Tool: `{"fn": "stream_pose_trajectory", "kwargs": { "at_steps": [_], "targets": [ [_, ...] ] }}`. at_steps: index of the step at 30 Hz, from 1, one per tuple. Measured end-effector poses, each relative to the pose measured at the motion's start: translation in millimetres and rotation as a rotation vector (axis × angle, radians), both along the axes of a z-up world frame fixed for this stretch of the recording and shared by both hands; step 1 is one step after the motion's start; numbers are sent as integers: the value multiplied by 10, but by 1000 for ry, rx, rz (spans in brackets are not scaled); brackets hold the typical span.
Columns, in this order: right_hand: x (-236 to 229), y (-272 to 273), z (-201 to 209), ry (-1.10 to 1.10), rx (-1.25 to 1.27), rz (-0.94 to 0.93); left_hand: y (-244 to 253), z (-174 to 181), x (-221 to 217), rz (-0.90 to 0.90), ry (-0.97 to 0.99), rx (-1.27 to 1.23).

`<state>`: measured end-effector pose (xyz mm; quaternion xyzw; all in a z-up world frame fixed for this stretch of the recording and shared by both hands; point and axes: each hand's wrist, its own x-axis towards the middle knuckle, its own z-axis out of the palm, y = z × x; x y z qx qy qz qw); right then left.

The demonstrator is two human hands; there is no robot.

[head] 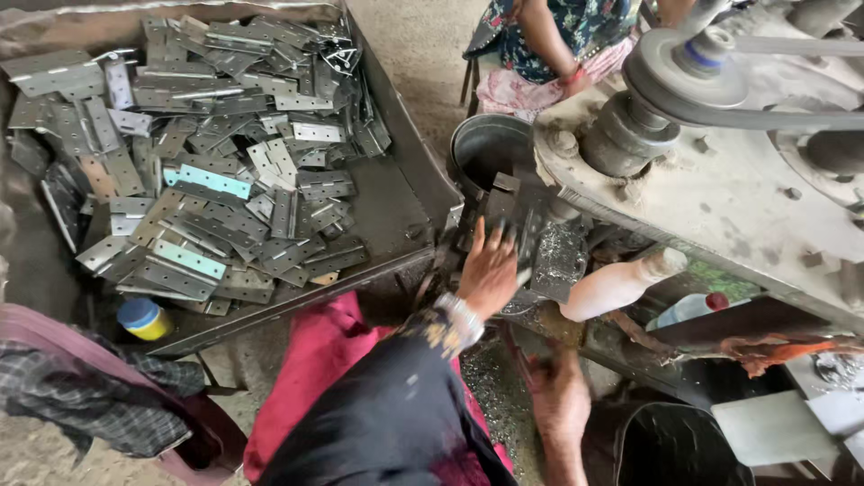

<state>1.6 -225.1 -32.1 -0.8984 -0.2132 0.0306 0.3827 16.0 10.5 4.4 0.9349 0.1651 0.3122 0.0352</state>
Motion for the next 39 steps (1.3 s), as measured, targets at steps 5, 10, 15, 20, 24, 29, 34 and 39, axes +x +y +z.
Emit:
{"fn": "stream_pose_trajectory", "kwargs": {
  "at_steps": [5, 10, 15, 20, 24, 29, 34, 39],
  "targets": [
    [-30, 156, 476, -74, 3, -74, 45, -256, -698, -352, 13, 134],
    [-83, 178, 565, -13, 58, -97, -189, 66, -176, -252, -20, 32],
    [-102, 163, 549, 88, -374, -25, -369, 415, 54, 115, 295, -735],
    [-10, 203, 319, 60, -473, 137, -248, 137, -453, -3, 149, -60],
    [221, 239, 98, 88, -508, 276, -248, 31, -458, -59, 180, -101],
    [411, 31, -406, 185, -527, 281, -128, 161, -145, 26, 363, 41],
    [-53, -121, -1120, 225, -687, 118, -97, 88, -90, 39, 269, -27],
    [-14, -69, -811, 336, -497, 66, -96, 63, -194, 7, 364, -23]
  ]
}}
